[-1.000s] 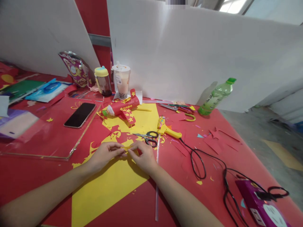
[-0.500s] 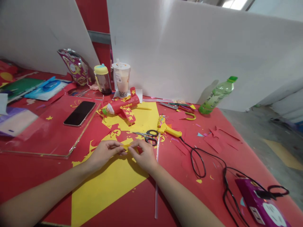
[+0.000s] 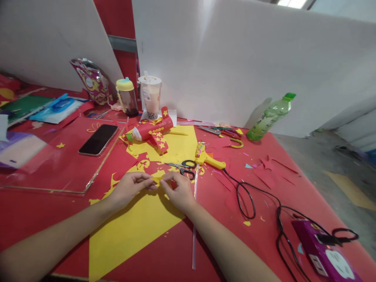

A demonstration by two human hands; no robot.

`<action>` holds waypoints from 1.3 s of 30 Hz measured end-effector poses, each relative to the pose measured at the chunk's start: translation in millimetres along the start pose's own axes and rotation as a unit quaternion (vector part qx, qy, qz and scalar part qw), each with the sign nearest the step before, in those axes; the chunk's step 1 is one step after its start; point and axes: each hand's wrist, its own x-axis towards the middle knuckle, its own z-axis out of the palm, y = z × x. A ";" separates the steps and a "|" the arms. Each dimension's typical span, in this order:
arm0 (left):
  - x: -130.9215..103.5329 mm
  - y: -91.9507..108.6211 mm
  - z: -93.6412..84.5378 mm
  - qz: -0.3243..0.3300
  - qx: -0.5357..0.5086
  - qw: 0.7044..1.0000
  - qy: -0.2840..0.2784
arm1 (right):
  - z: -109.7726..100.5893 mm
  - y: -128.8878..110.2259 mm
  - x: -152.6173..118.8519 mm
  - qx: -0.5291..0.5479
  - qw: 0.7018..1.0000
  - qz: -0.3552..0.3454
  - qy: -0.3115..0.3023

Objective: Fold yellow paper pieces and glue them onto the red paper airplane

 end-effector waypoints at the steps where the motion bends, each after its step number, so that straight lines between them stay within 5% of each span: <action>1: 0.1 0.2 -0.1 0.001 -0.001 1.000 -0.001 | -0.1 0.1 0.0 0.001 1.000 0.002 0.000; 14: -0.9 -2.6 -1.9 0.027 0.011 1.000 -0.003 | 0.1 2.2 -1.8 0.016 1.000 0.018 0.012; 20: 4.4 -0.7 -9.1 0.064 -0.005 0.997 0.052 | -0.3 2.6 0.0 0.028 0.999 0.018 0.019; 28: -4.9 1.2 -9.8 0.082 0.287 0.952 -0.070 | -0.6 -7.7 1.3 -0.051 0.995 -0.038 -0.076; 32: -3.8 0.1 -9.7 0.044 0.230 0.969 -0.080 | -0.2 -5.1 0.7 -0.038 0.998 0.004 -0.049; 36: -2.8 0.9 -8.6 0.032 0.088 0.995 -0.028 | 0.2 -2.8 3.5 0.136 0.986 0.077 0.058; 39: -3.5 1.8 -6.4 0.044 0.014 0.999 -0.002 | 1.2 -7.9 7.1 0.235 0.959 0.157 0.013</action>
